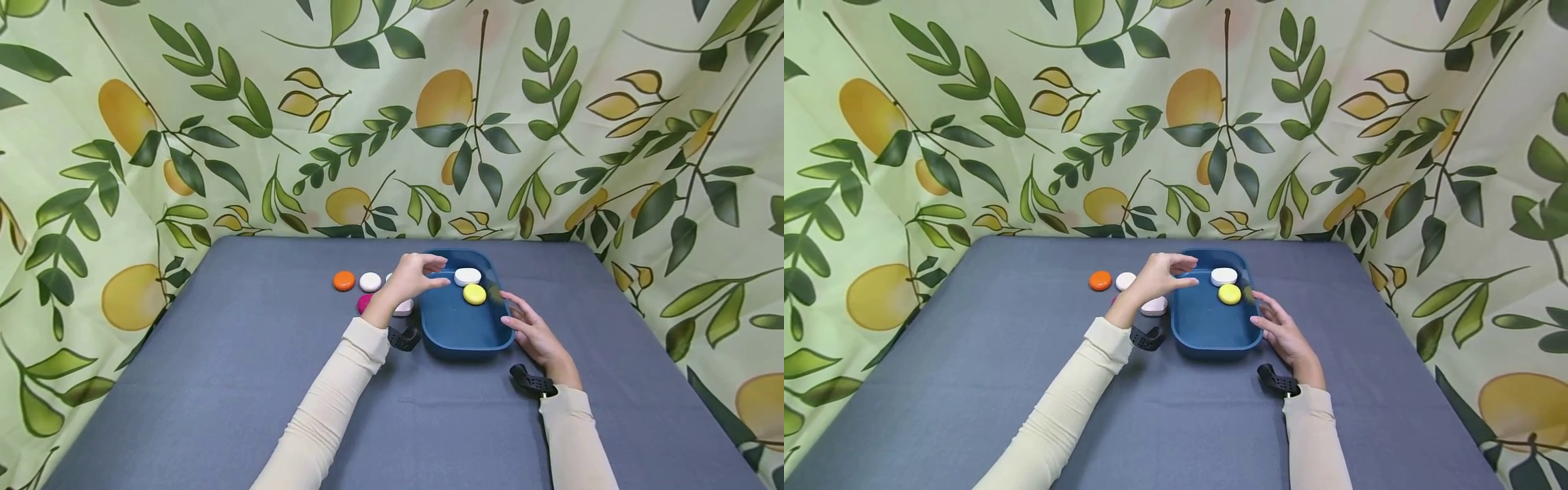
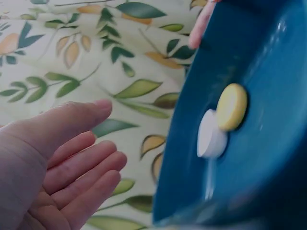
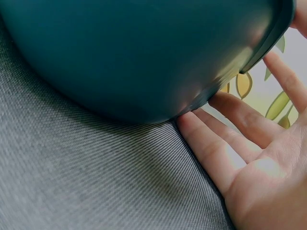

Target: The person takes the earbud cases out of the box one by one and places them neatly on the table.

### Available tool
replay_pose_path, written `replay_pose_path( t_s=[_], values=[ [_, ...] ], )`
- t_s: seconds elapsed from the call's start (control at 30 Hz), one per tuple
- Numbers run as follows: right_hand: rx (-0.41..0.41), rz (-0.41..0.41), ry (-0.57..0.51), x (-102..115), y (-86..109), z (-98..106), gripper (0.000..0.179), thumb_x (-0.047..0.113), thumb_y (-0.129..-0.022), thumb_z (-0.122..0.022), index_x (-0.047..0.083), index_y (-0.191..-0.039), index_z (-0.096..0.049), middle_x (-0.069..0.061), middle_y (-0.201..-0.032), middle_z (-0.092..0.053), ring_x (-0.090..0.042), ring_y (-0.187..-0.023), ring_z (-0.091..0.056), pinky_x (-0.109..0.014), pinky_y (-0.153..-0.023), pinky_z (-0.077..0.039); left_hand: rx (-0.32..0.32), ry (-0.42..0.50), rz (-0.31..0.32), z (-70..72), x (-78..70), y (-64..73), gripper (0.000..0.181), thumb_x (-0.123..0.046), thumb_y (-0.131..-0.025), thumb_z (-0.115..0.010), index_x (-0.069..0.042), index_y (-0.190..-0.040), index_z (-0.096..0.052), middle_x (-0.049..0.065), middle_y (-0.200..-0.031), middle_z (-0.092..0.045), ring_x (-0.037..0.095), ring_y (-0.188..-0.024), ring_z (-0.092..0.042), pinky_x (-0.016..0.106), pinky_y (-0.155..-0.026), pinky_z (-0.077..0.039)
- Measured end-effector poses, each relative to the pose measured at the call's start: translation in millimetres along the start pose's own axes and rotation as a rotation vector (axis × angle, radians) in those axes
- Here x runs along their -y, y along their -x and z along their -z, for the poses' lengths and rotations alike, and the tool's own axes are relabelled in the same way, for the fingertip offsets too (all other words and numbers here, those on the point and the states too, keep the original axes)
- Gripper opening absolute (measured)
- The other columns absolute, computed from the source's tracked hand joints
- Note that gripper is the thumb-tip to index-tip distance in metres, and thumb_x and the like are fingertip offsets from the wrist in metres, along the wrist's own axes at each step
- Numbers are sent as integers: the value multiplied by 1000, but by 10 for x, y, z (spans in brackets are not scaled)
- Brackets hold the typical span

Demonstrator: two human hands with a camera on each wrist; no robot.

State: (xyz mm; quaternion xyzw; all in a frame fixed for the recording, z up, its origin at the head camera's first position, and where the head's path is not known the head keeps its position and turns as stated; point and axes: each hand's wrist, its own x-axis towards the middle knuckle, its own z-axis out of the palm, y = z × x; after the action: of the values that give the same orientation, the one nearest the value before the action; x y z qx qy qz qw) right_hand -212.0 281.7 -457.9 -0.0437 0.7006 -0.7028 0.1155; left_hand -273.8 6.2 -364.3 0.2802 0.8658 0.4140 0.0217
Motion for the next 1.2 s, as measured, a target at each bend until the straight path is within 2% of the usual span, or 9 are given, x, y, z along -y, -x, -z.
replay_pose_path(
  t_s=[0.13, 0.17, 0.3, 0.4, 0.6, 0.73, 0.8, 0.97, 1.2],
  values=[
    [2, 0, 9, -15, -13, -7, 63, 9, -97, -50, 16, -153, -22, -20, -163, 7, -43, -151, 5, -62, -120, -11, 8, 3, 17, -205, -33, -164, 43, -16, -87, -71, -1, -126, -62, 17, -122, -69, 28, -113, -67, 35, -99, -54],
    [2, -2, 17, -16, -16, -12, 63, 10, -97, -50, 16, -153, -22, -20, -163, 6, -43, -151, 3, -60, -120, -16, 9, 10, 23, -258, -35, -199, 43, -16, -87, -70, 0, -127, -61, 17, -122, -68, 28, -113, -66, 36, -100, -54],
    [7, -3, 44, -21, -25, -33, 62, 11, -98, -49, 16, -153, -22, -20, -163, 2, -42, -151, -3, -27, -107, -40, 11, 16, 68, -444, -38, -295, 44, -18, -88, -70, 0, -127, -61, 16, -122, -68, 26, -114, -66, 32, -99, -54],
    [10, 9, 26, -29, -26, -40, 62, 10, -98, -49, 14, -153, -21, -21, -163, 0, -42, -150, -5, -9, -88, -44, 20, 30, 95, -553, -41, -343, 44, -17, -88, -70, 1, -127, -61, 16, -123, -68, 25, -114, -66, 31, -98, -54],
    [15, 30, 6, -40, -24, -18, 61, 9, -98, -48, 15, -153, -22, -23, -161, -6, -37, -145, -16, -10, -89, -46, 45, -8, 160, -693, -41, -427, 45, -18, -87, -71, -1, -127, -61, 13, -124, -68, 23, -114, -65, 29, -98, -54],
    [12, 29, 13, -41, -25, -12, 61, 10, -98, -49, 15, -152, -22, -22, -162, -4, -38, -147, -14, -8, -88, -45, 68, -57, 217, -738, -11, -470, 44, -19, -88, -70, -4, -128, -61, 11, -127, -67, 22, -118, -63, 30, -101, -52],
    [10, 26, 8, -42, -22, -14, 61, 9, -98, -48, 15, -152, -22, -21, -163, -1, -42, -149, -6, -6, -87, -44, 81, -85, 234, -755, 15, -476, 44, -20, -88, -70, -5, -129, -61, 11, -128, -66, 21, -120, -62, 31, -102, -52],
    [0, 4, 14, -46, -10, -23, 61, 9, -98, -48, 14, -152, -22, -20, -163, 1, -42, -150, -5, -6, -86, -45, 86, -122, 235, -786, 85, -470, 42, -19, -87, -71, -7, -127, -63, 10, -126, -67, 20, -119, -62, 30, -101, -52],
    [-24, -3, 25, -17, 1, -23, 62, 10, -98, -49, 14, -153, -21, -20, -163, -1, -41, -149, -8, -5, -85, -44, 120, -151, 197, -819, 142, -512, 41, -18, -81, -77, -7, -119, -68, 6, -114, -73, 16, -101, -64, 21, -89, -52]
  ],
)
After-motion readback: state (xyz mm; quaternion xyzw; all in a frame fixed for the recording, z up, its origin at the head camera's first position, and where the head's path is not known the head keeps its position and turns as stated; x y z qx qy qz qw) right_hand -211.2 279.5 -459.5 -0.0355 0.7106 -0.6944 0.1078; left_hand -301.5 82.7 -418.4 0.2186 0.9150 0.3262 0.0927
